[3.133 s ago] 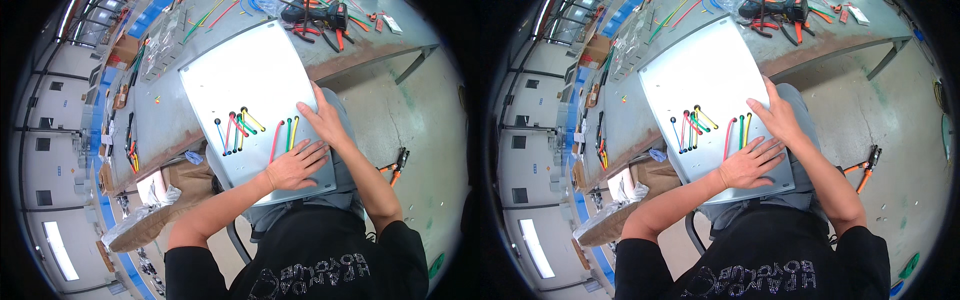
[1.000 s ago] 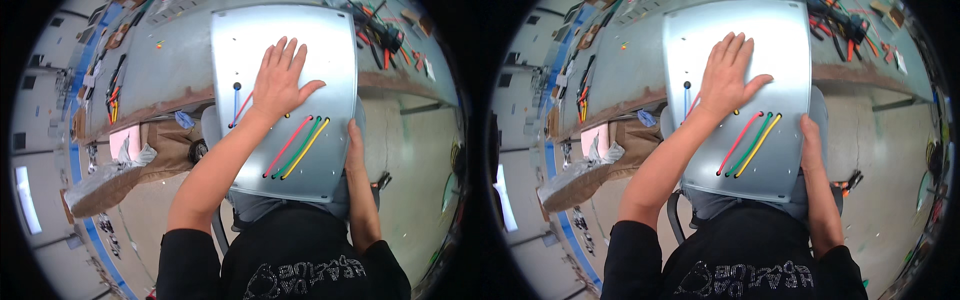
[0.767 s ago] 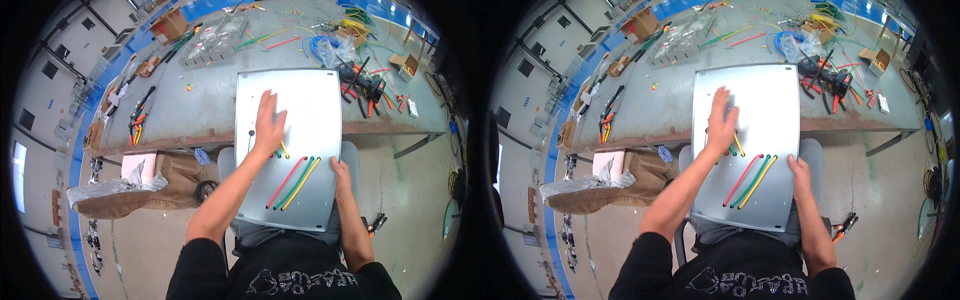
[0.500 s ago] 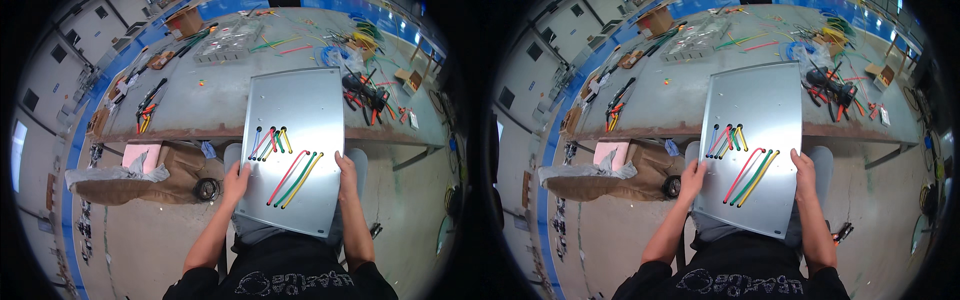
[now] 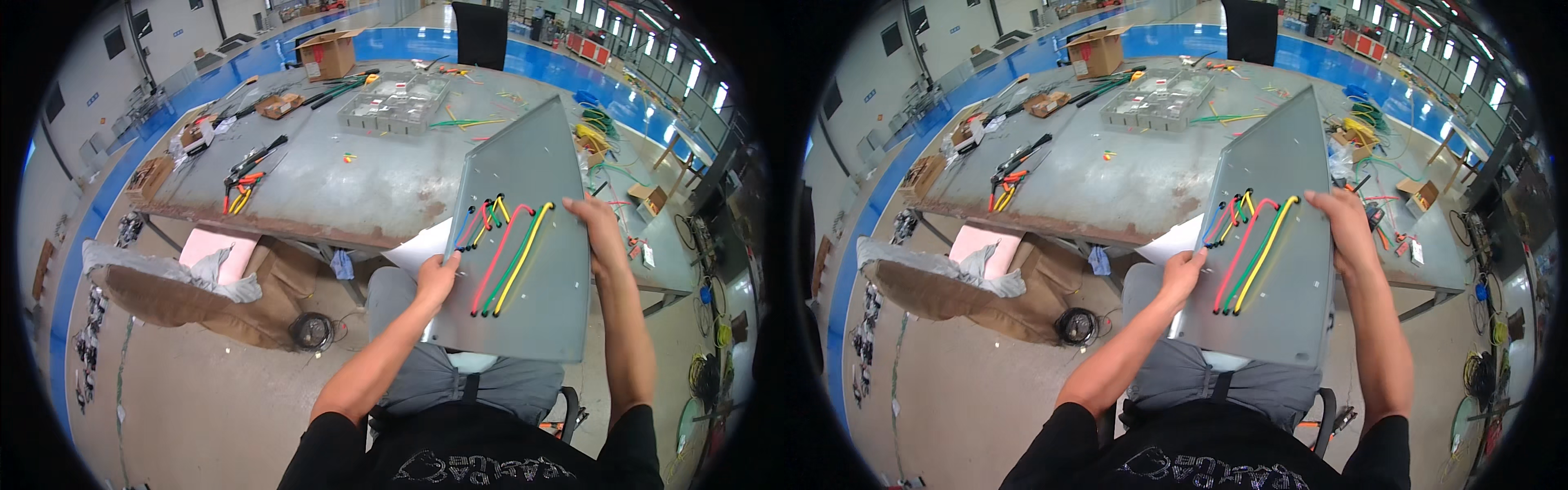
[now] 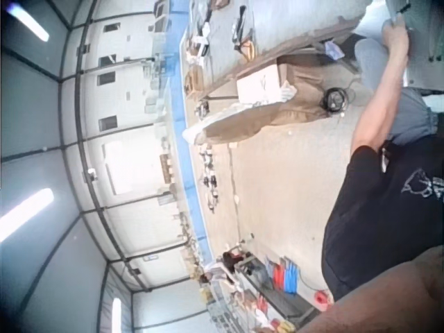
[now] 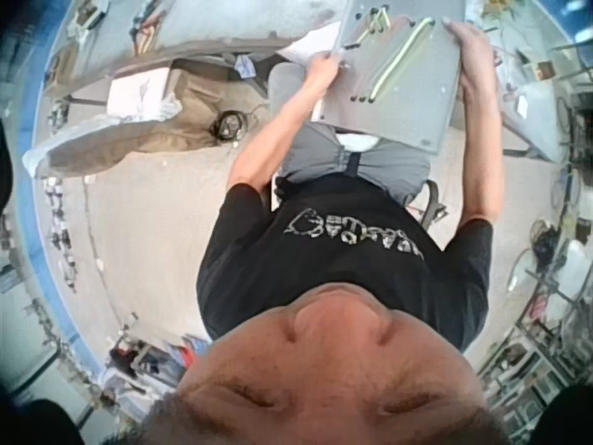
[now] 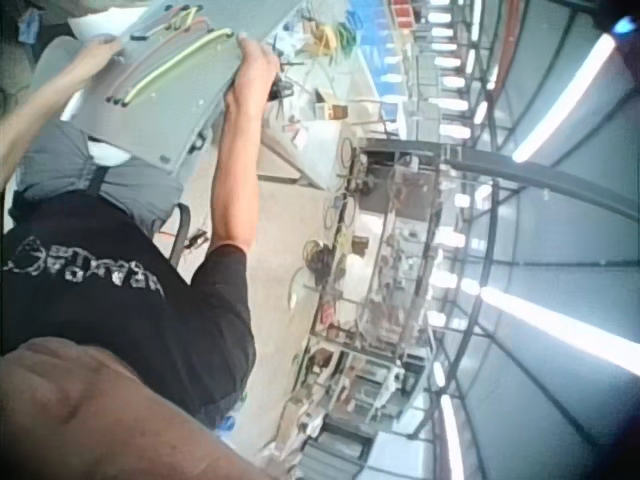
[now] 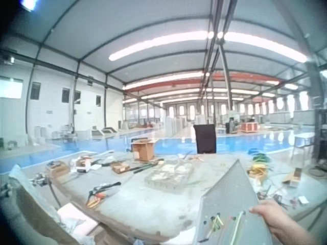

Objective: The person inserts colored wires into holes on a metal panel, then flips the panel to connect the wires to circuit breakers and terminal blocks. They use pliers to strip wire ends and a screwdriver to tighten connections.

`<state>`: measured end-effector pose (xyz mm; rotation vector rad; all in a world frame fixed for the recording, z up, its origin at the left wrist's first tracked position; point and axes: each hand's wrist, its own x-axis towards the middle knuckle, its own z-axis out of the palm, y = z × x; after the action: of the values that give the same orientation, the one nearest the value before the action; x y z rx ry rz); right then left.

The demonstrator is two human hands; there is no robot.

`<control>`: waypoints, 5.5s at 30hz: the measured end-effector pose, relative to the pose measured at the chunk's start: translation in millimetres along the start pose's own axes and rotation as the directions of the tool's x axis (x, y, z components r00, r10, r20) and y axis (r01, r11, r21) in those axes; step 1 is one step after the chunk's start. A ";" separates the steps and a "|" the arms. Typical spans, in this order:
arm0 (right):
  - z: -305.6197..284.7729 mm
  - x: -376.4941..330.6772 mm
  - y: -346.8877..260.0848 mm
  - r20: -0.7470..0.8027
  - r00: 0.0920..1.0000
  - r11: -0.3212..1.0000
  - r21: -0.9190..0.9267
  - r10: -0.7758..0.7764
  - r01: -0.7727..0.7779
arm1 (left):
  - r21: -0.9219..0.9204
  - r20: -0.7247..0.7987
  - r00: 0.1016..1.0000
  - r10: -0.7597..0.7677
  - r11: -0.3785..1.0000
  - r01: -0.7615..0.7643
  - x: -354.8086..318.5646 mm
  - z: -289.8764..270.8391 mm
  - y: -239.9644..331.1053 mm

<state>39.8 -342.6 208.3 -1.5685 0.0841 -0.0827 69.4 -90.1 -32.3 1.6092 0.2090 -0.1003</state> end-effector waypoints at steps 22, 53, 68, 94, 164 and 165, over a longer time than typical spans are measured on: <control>31.5 108.9 -174.5 -0.034 0.914 0.484 -0.856 -0.405 0.182 | -0.568 0.503 0.854 0.132 0.796 0.211 26.8 172.7 96.9; 189.8 182.1 -62.4 0.313 0.907 0.242 -0.891 -0.282 0.383 | 0.295 -0.071 0.770 0.634 0.751 -0.591 -62.6 25.9 113.0; 1.4 -14.6 205.3 0.231 0.903 0.873 -0.423 0.363 -0.243 | -0.688 0.083 0.993 0.081 0.726 -0.002 -41.0 -100.7 -8.6; -79.2 -23.3 235.3 -0.081 0.994 0.824 -0.556 0.072 -0.105 | 0.092 0.628 0.581 -0.518 0.791 0.605 -32.9 -28.8 -48.3; 101.7 262.0 169.3 0.425 0.905 0.886 -0.427 0.023 0.178 | 0.283 0.449 0.817 0.362 0.810 -0.514 263.2 -18.8 120.1; 102.6 257.4 176.4 0.389 0.921 0.897 -0.411 0.008 0.165 | 0.249 0.454 0.807 0.377 0.816 -0.521 271.8 -15.1 118.6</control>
<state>306.5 -267.7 31.7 -2.0128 -0.2911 0.1939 357.6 -59.8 32.4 1.9286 -0.5445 -0.0811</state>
